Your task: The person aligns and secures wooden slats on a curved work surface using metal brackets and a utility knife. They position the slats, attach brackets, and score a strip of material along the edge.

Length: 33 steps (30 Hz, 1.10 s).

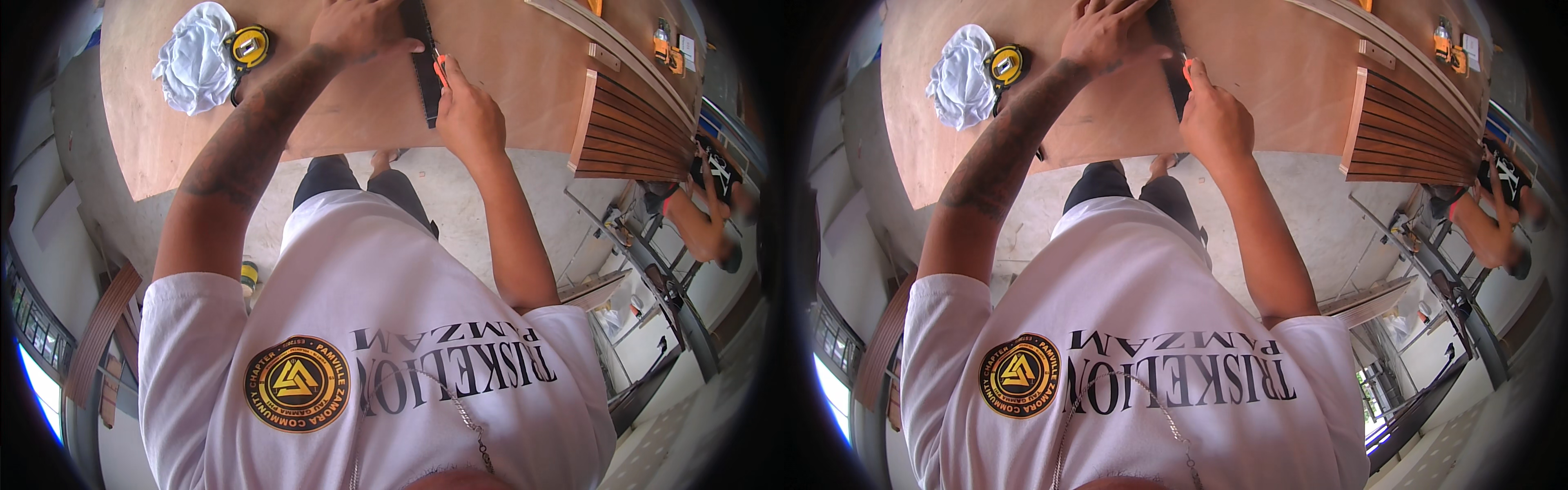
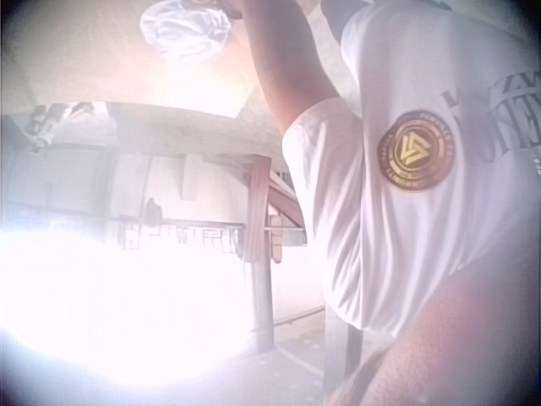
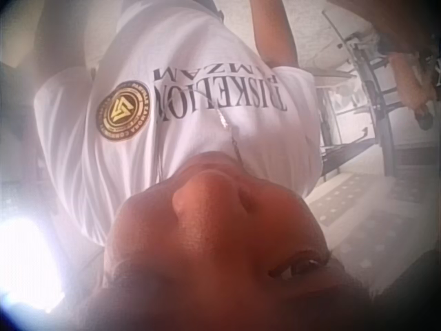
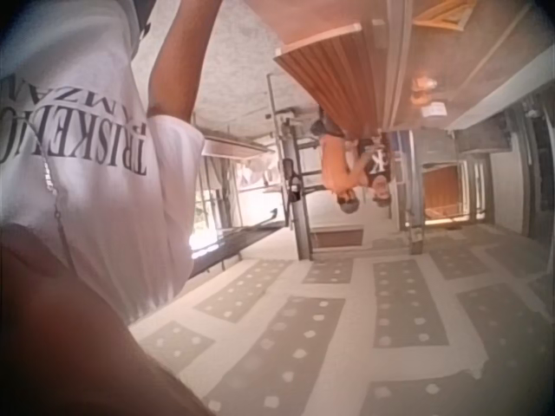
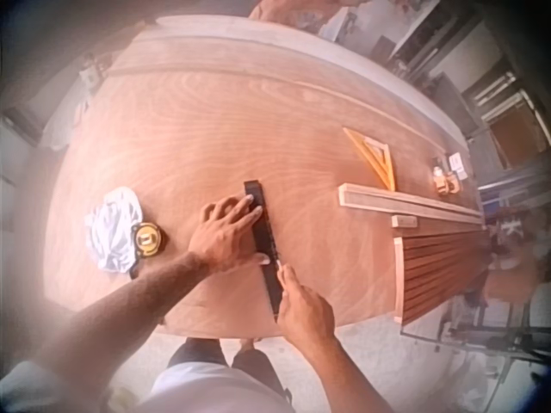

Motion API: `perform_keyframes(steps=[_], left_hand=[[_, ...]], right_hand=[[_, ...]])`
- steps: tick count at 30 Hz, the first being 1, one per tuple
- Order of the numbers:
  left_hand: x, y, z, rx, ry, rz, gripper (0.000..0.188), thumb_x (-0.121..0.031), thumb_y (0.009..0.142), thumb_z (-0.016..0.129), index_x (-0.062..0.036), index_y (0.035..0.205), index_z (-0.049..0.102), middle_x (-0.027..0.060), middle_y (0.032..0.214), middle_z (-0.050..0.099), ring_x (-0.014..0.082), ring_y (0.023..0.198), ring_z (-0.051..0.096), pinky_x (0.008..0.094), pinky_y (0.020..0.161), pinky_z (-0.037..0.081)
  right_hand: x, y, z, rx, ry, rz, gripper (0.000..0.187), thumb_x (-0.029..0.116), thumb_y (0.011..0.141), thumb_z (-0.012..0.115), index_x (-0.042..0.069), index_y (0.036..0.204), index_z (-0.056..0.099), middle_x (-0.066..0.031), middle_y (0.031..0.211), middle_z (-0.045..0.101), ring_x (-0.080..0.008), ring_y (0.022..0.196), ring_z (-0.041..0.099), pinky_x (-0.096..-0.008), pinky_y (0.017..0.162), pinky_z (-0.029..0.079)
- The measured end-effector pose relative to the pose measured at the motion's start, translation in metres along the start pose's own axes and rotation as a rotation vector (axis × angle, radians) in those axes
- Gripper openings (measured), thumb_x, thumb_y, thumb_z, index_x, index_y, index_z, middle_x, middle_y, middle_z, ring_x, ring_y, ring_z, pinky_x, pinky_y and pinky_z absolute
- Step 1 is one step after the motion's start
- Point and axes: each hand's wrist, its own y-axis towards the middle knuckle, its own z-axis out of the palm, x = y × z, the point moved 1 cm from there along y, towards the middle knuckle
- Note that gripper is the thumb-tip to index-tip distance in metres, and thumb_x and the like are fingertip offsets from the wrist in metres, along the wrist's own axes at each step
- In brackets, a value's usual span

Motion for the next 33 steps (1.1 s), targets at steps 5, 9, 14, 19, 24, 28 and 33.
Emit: perform_keyframes(steps=[5,9,14,19,24,28,33], left_hand=[[-0.001,0.000,-0.001,0.005,0.011,-0.002,0.105,-0.070,0.078,0.081,-0.0152,0.161,0.047,0.0137,0.170,0.039,0.0387,0.155,0.032,0.0603,0.124,0.026],[0.001,0.002,-0.001,-0.006,0.003,0.002,0.105,-0.069,0.077,0.081,-0.0152,0.161,0.047,0.0138,0.170,0.039,0.0390,0.155,0.032,0.0608,0.124,0.026],[0.002,0.001,0.002,-0.007,-0.019,-0.002,0.105,-0.068,0.077,0.081,-0.0151,0.161,0.047,0.0138,0.170,0.039,0.0393,0.155,0.032,0.0610,0.124,0.026],[0.001,0.002,0.001,-0.003,-0.028,0.008,0.105,-0.068,0.077,0.082,-0.0152,0.160,0.048,0.0132,0.170,0.040,0.0391,0.155,0.032,0.0611,0.124,0.025],[0.001,0.000,-0.001,0.002,-0.020,-0.007,0.105,-0.068,0.077,0.082,-0.0155,0.161,0.048,0.0129,0.171,0.039,0.0386,0.155,0.032,0.0609,0.124,0.026],[0.001,0.001,-0.001,0.005,-0.014,-0.002,0.104,-0.068,0.077,0.081,-0.0159,0.161,0.047,0.0129,0.171,0.038,0.0386,0.155,0.032,0.0612,0.124,0.026],[0.001,0.002,-0.002,0.020,-0.022,-0.007,0.104,-0.067,0.078,0.082,-0.0161,0.161,0.046,0.0132,0.171,0.038,0.0387,0.156,0.031,0.0617,0.124,0.026]], right_hand=[[0.001,-0.002,-0.002,0.047,-0.007,0.033,0.058,0.012,0.101,0.061,0.011,0.157,0.045,-0.0186,0.098,0.076,-0.0383,0.091,0.076,-0.0512,0.076,0.060],[0.002,-0.003,-0.003,0.029,0.006,0.019,0.058,0.012,0.100,0.061,0.010,0.156,0.045,-0.0186,0.097,0.076,-0.0386,0.090,0.076,-0.0512,0.075,0.060],[-0.001,-0.009,0.000,0.033,-0.023,0.029,0.060,0.013,0.100,0.062,0.011,0.157,0.044,-0.0181,0.094,0.075,-0.0386,0.087,0.076,-0.0516,0.074,0.059],[-0.005,-0.011,0.002,0.011,-0.017,0.012,0.060,0.014,0.100,0.063,0.011,0.157,0.046,-0.0176,0.092,0.074,-0.0384,0.084,0.075,-0.0515,0.072,0.059],[-0.002,-0.012,-0.001,0.035,-0.007,0.020,0.059,0.015,0.102,0.062,0.011,0.158,0.046,-0.0189,0.096,0.075,-0.0390,0.088,0.075,-0.0514,0.076,0.059],[-0.002,-0.013,-0.003,0.105,-0.001,0.084,0.057,0.015,0.104,0.059,0.010,0.159,0.045,-0.0207,0.106,0.075,-0.0405,0.098,0.074,-0.0523,0.084,0.058],[-0.003,-0.018,0.005,-0.003,-0.009,0.015,0.060,0.014,0.100,0.064,0.010,0.158,0.047,-0.0184,0.094,0.075,-0.0379,0.085,0.076,-0.0494,0.072,0.060]])
